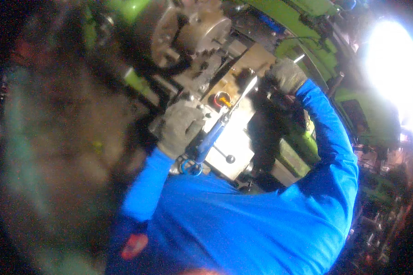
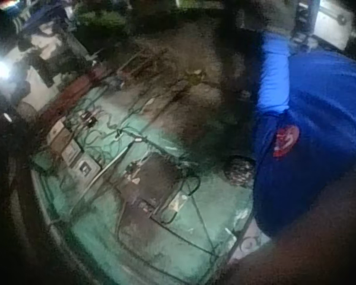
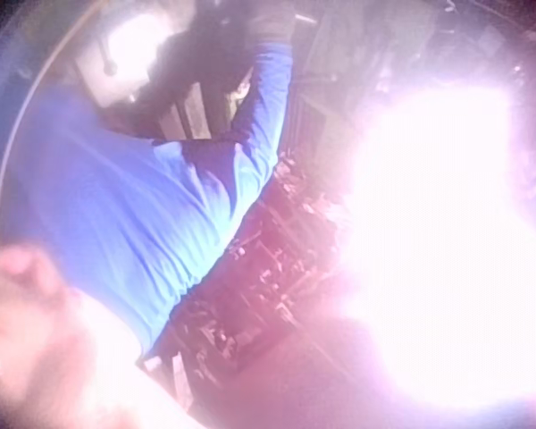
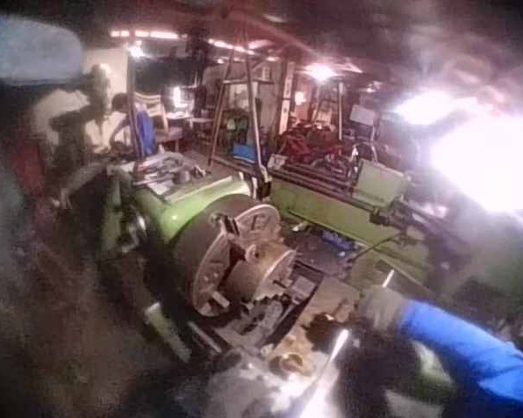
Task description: The person operates a large green industrial lathe, using a pneumatic tool to work on a metal component held in the chuck. They frequently adjust the tool's position and the machine's controls while wearing blue gloves.
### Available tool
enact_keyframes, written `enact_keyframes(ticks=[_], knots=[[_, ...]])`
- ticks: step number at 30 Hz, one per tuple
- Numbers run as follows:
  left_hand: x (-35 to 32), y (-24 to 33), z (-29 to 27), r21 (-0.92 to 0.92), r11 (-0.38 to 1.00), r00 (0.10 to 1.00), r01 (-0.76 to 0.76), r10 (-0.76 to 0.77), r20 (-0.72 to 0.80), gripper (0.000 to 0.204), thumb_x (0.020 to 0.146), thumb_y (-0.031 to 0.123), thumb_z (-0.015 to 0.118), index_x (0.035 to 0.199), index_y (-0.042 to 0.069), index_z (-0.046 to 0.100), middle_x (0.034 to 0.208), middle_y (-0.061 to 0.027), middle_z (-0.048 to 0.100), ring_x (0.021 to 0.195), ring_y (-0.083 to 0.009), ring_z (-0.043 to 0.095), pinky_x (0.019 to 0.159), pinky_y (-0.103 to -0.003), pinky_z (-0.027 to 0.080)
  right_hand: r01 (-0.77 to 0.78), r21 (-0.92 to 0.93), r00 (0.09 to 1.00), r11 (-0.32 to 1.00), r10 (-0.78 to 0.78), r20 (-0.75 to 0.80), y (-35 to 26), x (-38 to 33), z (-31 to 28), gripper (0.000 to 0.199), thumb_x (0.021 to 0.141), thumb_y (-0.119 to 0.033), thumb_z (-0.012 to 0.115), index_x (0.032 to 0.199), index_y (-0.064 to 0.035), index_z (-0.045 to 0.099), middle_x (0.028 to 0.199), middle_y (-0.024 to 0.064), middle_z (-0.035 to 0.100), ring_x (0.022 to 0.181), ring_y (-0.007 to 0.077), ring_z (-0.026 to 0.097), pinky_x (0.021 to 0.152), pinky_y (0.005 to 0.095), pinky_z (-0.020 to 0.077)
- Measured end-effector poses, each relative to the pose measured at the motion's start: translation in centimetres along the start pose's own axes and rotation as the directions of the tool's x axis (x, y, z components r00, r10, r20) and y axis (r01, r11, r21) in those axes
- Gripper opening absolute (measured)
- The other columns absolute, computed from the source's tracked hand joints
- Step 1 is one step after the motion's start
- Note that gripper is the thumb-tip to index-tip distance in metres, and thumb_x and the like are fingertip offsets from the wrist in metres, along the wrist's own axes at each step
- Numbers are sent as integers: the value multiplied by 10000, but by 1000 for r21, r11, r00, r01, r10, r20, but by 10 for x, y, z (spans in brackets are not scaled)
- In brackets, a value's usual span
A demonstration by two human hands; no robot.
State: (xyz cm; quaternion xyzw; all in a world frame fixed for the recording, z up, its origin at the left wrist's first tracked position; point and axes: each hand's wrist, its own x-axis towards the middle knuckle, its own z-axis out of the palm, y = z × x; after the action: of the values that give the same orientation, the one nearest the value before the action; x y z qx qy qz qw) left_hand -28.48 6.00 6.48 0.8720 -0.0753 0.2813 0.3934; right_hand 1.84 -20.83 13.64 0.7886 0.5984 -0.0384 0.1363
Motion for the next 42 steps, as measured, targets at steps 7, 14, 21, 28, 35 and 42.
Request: enact_keyframes(ticks=[7,14,21,28,35,42], knots=[[-3,0,3,-17,1000,1000,23,-23,20,158,913,263,704,976,119,701,946,-104,685,929,-342,630,900,-478,472,-309,31,950,950,307,59,-11,-15,17,307,767,-273,715,1056,-170,739,966,160,735,905,396,706,788,505,562],[1,1,-1,87,996,999,-13,9,49,160,914,252,689,975,105,697,939,-97,683,925,-326,636,902,-468,470,-241,29,958,970,233,165,-12,6,-5,385,749,-292,737,1120,-189,720,969,163,740,906,408,704,791,505,562],[0,0,1,52,998,999,-25,23,36,145,903,229,705,980,106,701,931,-90,689,937,-319,645,927,-473,469,-448,66,882,891,429,195,-20,5,20,340,836,-376,708,1099,-161,711,980,178,730,959,402,702,813,502,558],[0,0,-1,-9,1000,999,-15,16,32,164,896,211,712,1017,101,706,996,-99,701,993,-330,648,955,-475,467,-534,576,720,619,690,-74,-34,-19,32,458,910,-476,654,1190,-115,694,1076,198,731,1055,404,689,890,482,542],[-6,-3,3,19,1000,1000,-10,9,23,187,907,235,710,1035,100,711,1006,-112,694,1018,-339,639,959,-484,465,-265,944,453,-196,839,302,-111,-15,22,392,1042,-382,579,1192,-29,655,948,151,709,885,274,684,770,381,568],[-2,2,0,9,999,999,-38,38,10,164,910,228,714,1019,106,715,997,-112,700,1004,-342,645,959,-491,470,419,831,387,-367,900,201,-143,9,73,136,1033,-219,613,1086,-94,619,771,0,574,580,71,507,433,182,412]])
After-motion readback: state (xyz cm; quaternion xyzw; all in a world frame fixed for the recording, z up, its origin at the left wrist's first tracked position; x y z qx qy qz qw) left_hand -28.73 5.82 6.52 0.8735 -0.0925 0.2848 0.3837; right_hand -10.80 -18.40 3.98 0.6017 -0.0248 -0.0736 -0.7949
